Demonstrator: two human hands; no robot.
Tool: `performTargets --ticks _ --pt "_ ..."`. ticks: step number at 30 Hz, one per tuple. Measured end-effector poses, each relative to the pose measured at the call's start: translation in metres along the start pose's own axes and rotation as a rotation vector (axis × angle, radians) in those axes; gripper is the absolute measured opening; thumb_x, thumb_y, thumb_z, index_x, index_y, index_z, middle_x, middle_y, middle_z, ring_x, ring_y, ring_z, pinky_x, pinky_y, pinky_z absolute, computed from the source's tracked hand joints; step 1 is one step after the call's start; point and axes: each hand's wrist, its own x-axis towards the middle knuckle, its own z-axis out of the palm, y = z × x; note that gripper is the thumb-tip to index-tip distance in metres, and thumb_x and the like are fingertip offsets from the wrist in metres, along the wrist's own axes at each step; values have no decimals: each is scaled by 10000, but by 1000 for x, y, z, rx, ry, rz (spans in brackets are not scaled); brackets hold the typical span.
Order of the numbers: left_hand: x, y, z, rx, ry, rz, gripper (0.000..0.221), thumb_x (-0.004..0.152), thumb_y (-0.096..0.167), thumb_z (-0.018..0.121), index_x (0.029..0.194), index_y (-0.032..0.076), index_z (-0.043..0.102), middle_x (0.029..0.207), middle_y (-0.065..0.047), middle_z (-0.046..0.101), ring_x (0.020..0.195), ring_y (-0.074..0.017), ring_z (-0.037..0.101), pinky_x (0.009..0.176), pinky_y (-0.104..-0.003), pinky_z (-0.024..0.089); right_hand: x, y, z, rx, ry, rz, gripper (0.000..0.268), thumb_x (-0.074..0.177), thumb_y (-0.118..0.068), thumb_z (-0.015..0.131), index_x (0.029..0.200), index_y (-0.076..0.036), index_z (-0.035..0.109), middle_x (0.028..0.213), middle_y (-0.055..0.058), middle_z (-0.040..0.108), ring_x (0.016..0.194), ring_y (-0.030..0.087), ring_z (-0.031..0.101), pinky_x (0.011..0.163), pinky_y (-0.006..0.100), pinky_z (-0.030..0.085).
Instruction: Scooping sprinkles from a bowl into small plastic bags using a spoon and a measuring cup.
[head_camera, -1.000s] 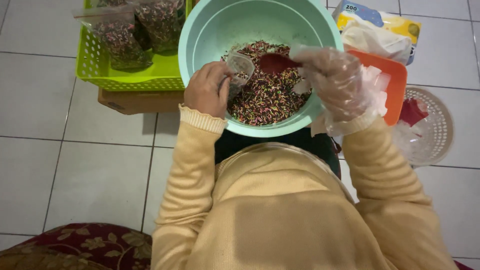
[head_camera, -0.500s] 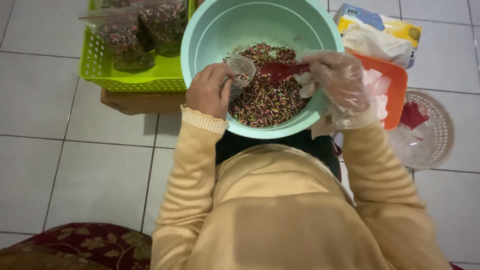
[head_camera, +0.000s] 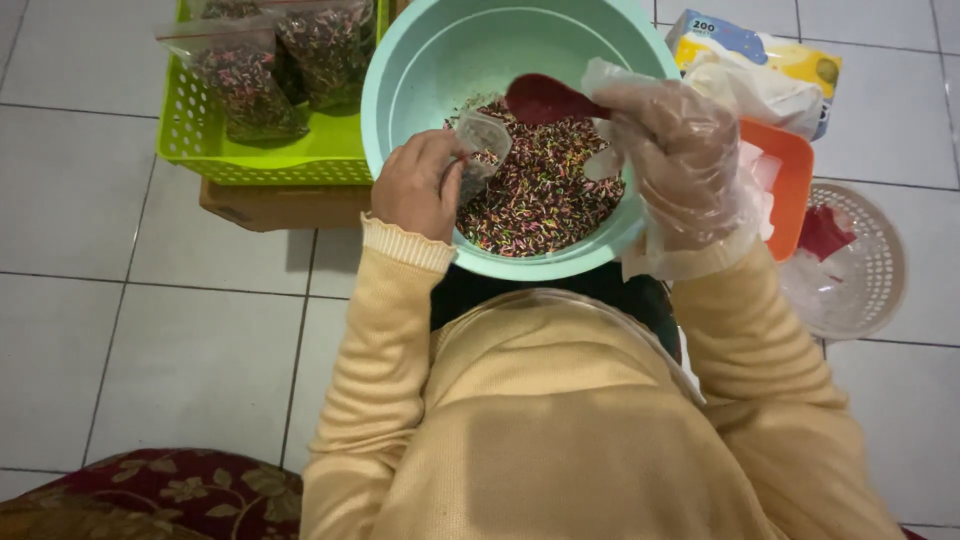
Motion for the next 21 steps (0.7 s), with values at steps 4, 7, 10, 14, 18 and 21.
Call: performTargets --ticks 4,7,10,14,18,21 --pt "-1 -1 1 15 -18 -15 179 916 28 691 1072 114 701 1143 -116 717 1032 -321 679 858 -445 527 -15 11 -2 -2 -36 159 302 1014 269 423 1221 116 581 1060 314 686 654 186 704 463 183 559" --pt "1 1 -1 18 -12 -3 168 920 18 694 1050 124 700 1120 -103 715 1030 -316 683 850 -447 536 -26 18 1 318 -64 329 281 1044 141 423 1252 37 581 1161 279 690 670 116 720 454 128 555" --pt "1 -1 -1 22 -27 8 169 930 15 694 1062 120 699 1122 -106 710 1043 -320 679 854 -454 533 -27 14 7 343 10 617 259 1045 79 428 1177 5 638 1020 222 702 629 112 712 458 130 574" --pt "0 -6 4 39 -19 14 156 942 45 692 1070 132 706 1143 -128 712 1075 -319 680 881 -453 530 -30 20 -3 535 119 798 205 1095 0 475 1166 -10 668 847 123 719 668 149 729 641 242 679" --pt "-2 -7 7 42 0 -3 179 911 25 700 1055 130 702 1139 -102 714 1047 -317 681 863 -444 526 -47 69 -26 1293 -205 338 431 1130 -126 383 1459 152 377 1045 171 651 1257 375 604 973 354 646" --pt "-1 -7 6 30 -10 2 187 906 21 676 1059 125 699 1131 -98 709 1085 -299 674 879 -444 518 -23 24 -24 357 -4 385 226 1108 154 396 1228 108 582 978 265 690 845 213 741 667 185 642"
